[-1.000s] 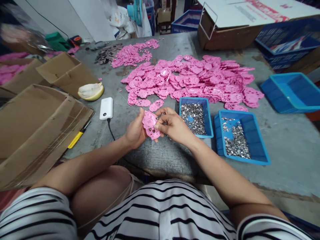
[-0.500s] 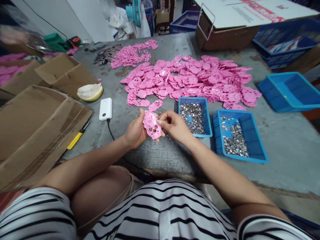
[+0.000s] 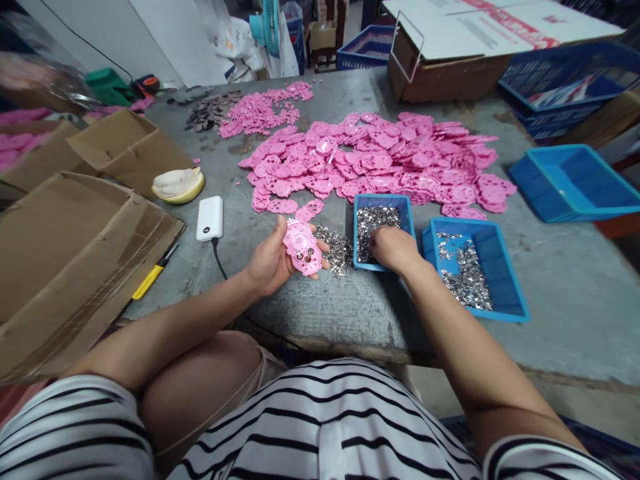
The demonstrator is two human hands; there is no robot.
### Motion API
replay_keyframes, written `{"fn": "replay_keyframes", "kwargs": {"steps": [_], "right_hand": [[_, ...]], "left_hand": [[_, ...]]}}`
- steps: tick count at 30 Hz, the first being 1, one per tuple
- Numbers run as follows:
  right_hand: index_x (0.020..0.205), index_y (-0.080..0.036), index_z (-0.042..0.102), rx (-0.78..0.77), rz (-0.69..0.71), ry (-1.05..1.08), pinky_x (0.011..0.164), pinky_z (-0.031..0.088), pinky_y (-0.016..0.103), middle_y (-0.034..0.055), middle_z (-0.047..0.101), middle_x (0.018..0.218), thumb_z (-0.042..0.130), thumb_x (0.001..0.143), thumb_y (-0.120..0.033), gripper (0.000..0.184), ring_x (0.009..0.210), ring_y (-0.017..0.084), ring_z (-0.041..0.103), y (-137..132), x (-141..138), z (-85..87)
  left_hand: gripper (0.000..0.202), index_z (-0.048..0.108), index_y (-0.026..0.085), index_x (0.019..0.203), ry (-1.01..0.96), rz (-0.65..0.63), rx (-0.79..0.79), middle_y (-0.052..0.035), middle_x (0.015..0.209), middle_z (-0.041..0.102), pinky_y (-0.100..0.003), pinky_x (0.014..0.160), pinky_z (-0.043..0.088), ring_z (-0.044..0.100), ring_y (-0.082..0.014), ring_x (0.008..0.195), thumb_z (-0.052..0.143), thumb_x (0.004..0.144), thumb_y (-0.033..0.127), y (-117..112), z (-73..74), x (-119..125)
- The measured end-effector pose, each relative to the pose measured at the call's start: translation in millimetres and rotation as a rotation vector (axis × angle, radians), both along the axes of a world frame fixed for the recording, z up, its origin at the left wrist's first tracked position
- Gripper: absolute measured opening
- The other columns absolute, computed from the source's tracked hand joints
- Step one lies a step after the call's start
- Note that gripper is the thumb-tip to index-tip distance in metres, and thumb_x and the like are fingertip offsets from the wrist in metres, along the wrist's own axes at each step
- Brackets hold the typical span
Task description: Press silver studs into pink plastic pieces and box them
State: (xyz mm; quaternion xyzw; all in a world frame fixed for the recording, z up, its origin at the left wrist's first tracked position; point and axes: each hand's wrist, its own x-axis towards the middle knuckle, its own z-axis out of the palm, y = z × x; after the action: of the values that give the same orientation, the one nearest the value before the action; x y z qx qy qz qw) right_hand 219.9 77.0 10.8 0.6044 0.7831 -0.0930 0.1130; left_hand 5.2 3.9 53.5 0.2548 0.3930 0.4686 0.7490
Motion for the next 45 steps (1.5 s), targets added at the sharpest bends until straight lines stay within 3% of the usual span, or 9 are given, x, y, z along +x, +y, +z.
{"fn": "replay_keyframes", "kwargs": {"steps": [7, 12, 20, 35, 40, 45], "right_hand": [[0.099, -0.018, 0.070, -0.039, 0.008, 0.013, 0.064, 0.043, 0.032, 0.0147, 0.069, 0.107, 0.054, 0.083, -0.023, 0.023, 0.093, 0.028, 0.066, 2.0, -1.4, 4.2], [0.093, -0.018, 0.070, -0.058, -0.019, -0.024, 0.063, 0.042, 0.029, 0.0122, 0.072, 0.100, 0.051, 0.084, -0.023, 0.021, 0.090, 0.025, 0.066, 0.9, -2.3, 1.5], [0.085, -0.020, 0.070, 0.010, -0.076, 0.185, 0.063, 0.043, 0.026, 0.0076, 0.073, 0.085, 0.057, 0.077, -0.018, 0.015, 0.078, 0.021, 0.065, 9.7, 8.2, 5.4], [0.070, -0.023, 0.070, 0.035, -0.133, 0.453, 0.055, 0.039, 0.025, 0.0005, 0.068, 0.065, 0.065, 0.066, -0.022, 0.006, 0.060, 0.017, 0.059, 14.4, 19.7, -6.3], [0.065, -0.022, 0.064, 0.001, -0.141, 0.500, 0.053, 0.037, 0.025, -0.0015, 0.064, 0.056, 0.065, 0.064, -0.023, 0.001, 0.054, 0.015, 0.055, 12.2, 19.6, -2.7], [0.059, -0.021, 0.061, -0.028, -0.194, 0.490, 0.053, 0.037, 0.026, -0.0012, 0.061, 0.053, 0.067, 0.066, -0.025, 0.009, 0.053, 0.015, 0.054, 10.7, 17.7, 2.3]], "left_hand": [[0.053, 0.056, 0.016, 0.110, -0.018, 0.003, -0.002, -0.0086, 0.081, 0.073, -0.029, 0.058, 0.058, 0.072, -0.0217, 0.075, 0.045, 0.087, 0.062, -0.6, 0.2, -2.1], [0.053, 0.053, 0.014, 0.116, -0.063, 0.003, -0.034, -0.0097, 0.086, 0.074, -0.030, 0.059, 0.060, 0.073, -0.0211, 0.073, 0.039, 0.092, 0.058, 0.2, 1.0, -2.0], [0.051, 0.051, 0.012, 0.119, -0.052, 0.011, -0.032, -0.0101, 0.083, 0.073, -0.030, 0.061, 0.060, 0.073, -0.0200, 0.075, 0.020, 0.099, 0.048, 0.8, -1.1, -3.3], [0.049, 0.053, 0.014, 0.118, -0.025, 0.004, -0.040, -0.0104, 0.088, 0.073, -0.031, 0.061, 0.060, 0.073, -0.0209, 0.076, 0.031, 0.096, 0.052, 0.8, -1.6, -3.2], [0.049, 0.052, 0.014, 0.119, -0.031, 0.004, -0.051, -0.0107, 0.088, 0.073, -0.031, 0.060, 0.060, 0.073, -0.0206, 0.076, 0.031, 0.096, 0.051, 0.6, -1.4, -3.2], [0.049, 0.052, 0.013, 0.119, -0.040, 0.006, -0.057, -0.0100, 0.086, 0.073, -0.031, 0.060, 0.060, 0.073, -0.0206, 0.074, 0.032, 0.096, 0.052, 0.3, -2.1, -3.5]]}}
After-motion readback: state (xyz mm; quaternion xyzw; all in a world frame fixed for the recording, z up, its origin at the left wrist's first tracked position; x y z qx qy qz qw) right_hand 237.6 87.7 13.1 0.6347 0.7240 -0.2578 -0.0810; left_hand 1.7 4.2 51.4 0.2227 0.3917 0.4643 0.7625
